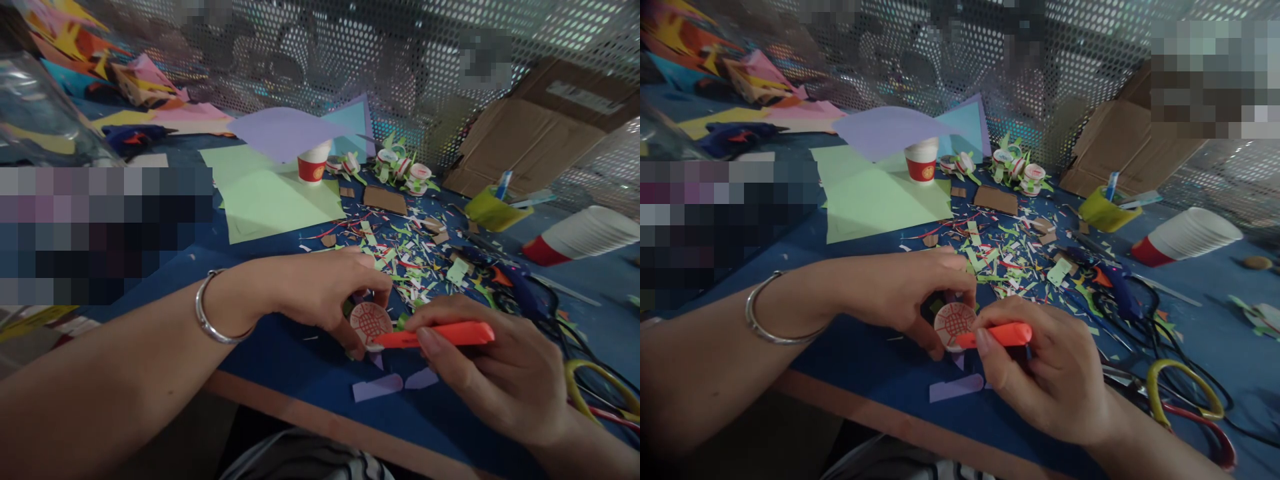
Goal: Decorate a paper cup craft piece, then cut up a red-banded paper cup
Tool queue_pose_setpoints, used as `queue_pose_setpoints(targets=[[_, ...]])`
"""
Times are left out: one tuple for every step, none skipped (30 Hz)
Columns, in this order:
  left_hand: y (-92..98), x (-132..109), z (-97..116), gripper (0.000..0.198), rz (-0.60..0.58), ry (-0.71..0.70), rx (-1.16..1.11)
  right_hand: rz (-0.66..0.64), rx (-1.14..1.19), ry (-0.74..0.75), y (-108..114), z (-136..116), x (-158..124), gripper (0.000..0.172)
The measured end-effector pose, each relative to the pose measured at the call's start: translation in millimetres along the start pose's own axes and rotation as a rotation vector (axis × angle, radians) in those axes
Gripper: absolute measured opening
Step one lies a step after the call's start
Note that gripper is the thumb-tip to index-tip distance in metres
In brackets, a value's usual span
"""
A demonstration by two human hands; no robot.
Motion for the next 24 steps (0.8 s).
queue_pose_setpoints(targets=[[-0.1, 0.2, -0.1, 0.050, 0.003, 0.002, 0.004, -0.005, 0.004, 0.000, -0.3, -0.3, 0.0, 0.009], [-0.1, 0.3, -0.2, 0.051, 0.005, 0.002, 0.006, -0.010, 0.009, -0.001, -0.5, -0.4, 0.1, 0.009], [-0.2, 0.4, -0.1, 0.051, 0.004, 0.000, 0.007, -0.009, 0.016, -0.002, -0.5, -0.5, 0.3, 0.009], [-0.3, 0.4, 0.0, 0.051, 0.001, -0.003, 0.005, -0.007, 0.024, -0.003, -0.4, -0.5, 0.5, 0.009], [-0.2, 0.3, 0.3, 0.051, -0.001, -0.005, 0.002, -0.007, 0.032, -0.008, -0.5, -0.4, 0.7, 0.009], [-0.1, 0.2, 0.5, 0.051, -0.004, -0.006, -0.001, -0.009, 0.038, -0.012, -0.6, -0.2, 1.0, 0.009], [0.1, 0.1, 0.6, 0.051, -0.005, -0.003, -0.003, -0.010, 0.044, -0.015, -0.8, -0.2, 1.2, 0.010], [0.3, 0.0, 0.6, 0.051, -0.005, 0.001, -0.002, -0.012, 0.046, -0.019, -0.9, 0.0, 1.3, 0.010], [0.5, -0.1, 0.7, 0.051, -0.005, 0.003, 0.000, -0.014, 0.047, -0.024, -1.1, 0.2, 1.4, 0.010], [0.4, -0.1, 0.8, 0.051, -0.006, 0.006, -0.001, -0.017, 0.046, -0.029, -1.3, 0.4, 1.5, 0.010], [0.2, -0.1, 1.0, 0.051, -0.010, 0.006, -0.002, -0.018, 0.048, -0.030, -1.4, 0.5, 1.5, 0.011], [0.1, 0.0, 1.1, 0.051, -0.012, 0.006, -0.003, -0.019, 0.050, -0.030, -1.4, 0.6, 1.5, 0.011], [-0.1, 0.1, 1.2, 0.050, -0.013, 0.004, -0.005, -0.016, 0.053, -0.030, -1.2, 0.9, 1.5, 0.011], [-0.1, 0.3, 1.4, 0.050, -0.013, 0.002, -0.006, -0.011, 0.054, -0.029, -0.8, 1.1, 1.4, 0.010], [-0.2, 0.5, 1.4, 0.050, -0.014, 0.000, -0.006, -0.004, 0.052, -0.027, -0.4, 1.4, 1.2, 0.009], [-0.2, 0.6, 1.4, 0.051, -0.014, -0.002, -0.006, 0.000, 0.047, -0.026, 0.1, 1.6, 1.1, 0.009], [-0.1, 0.8, 1.3, 0.051, -0.013, -0.002, -0.006, 0.004, 0.037, -0.026, 0.6, 2.0, 0.9, 0.008], [0.0, 0.9, 1.2, 0.052, -0.013, -0.002, -0.007, 0.004, 0.027, -0.024, 0.8, 2.2, 0.8, 0.008], [0.0, 1.0, 1.1, 0.051, -0.013, -0.002, -0.008, 0.004, 0.021, -0.021, 1.0, 2.2, 0.7, 0.008], [0.1, 1.1, 1.0, 0.051, -0.013, -0.002, -0.009, 0.003, 0.017, -0.017, 1.0, 2.2, 0.7, 0.008], [0.3, 1.1, 0.9, 0.051, -0.011, -0.002, -0.010, 0.002, 0.017, -0.013, 0.9, 2.1, 0.7, 0.008], [0.4, 1.1, 0.9, 0.050, -0.008, -0.004, -0.010, 0.002, 0.020, -0.010, 0.9, 2.0, 0.8, 0.009], [0.4, 1.1, 0.9, 0.051, -0.007, -0.005, -0.010, 0.004, 0.025, -0.008, 0.8, 2.0, 1.0, 0.009], [0.3, 1.0, 0.9, 0.051, -0.007, -0.005, -0.010, 0.005, 0.030, -0.008, 0.7, 2.1, 1.1, 0.009]])
Point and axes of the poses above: each hand's wrist, its own x-axis towards the middle knuckle, its own y-axis out of the back of the hand, z = x × y, the point moved 6 cm from there along x, towards the middle knuckle, and after that the axes turned 8 degrees about y, right-handed, at the moved point
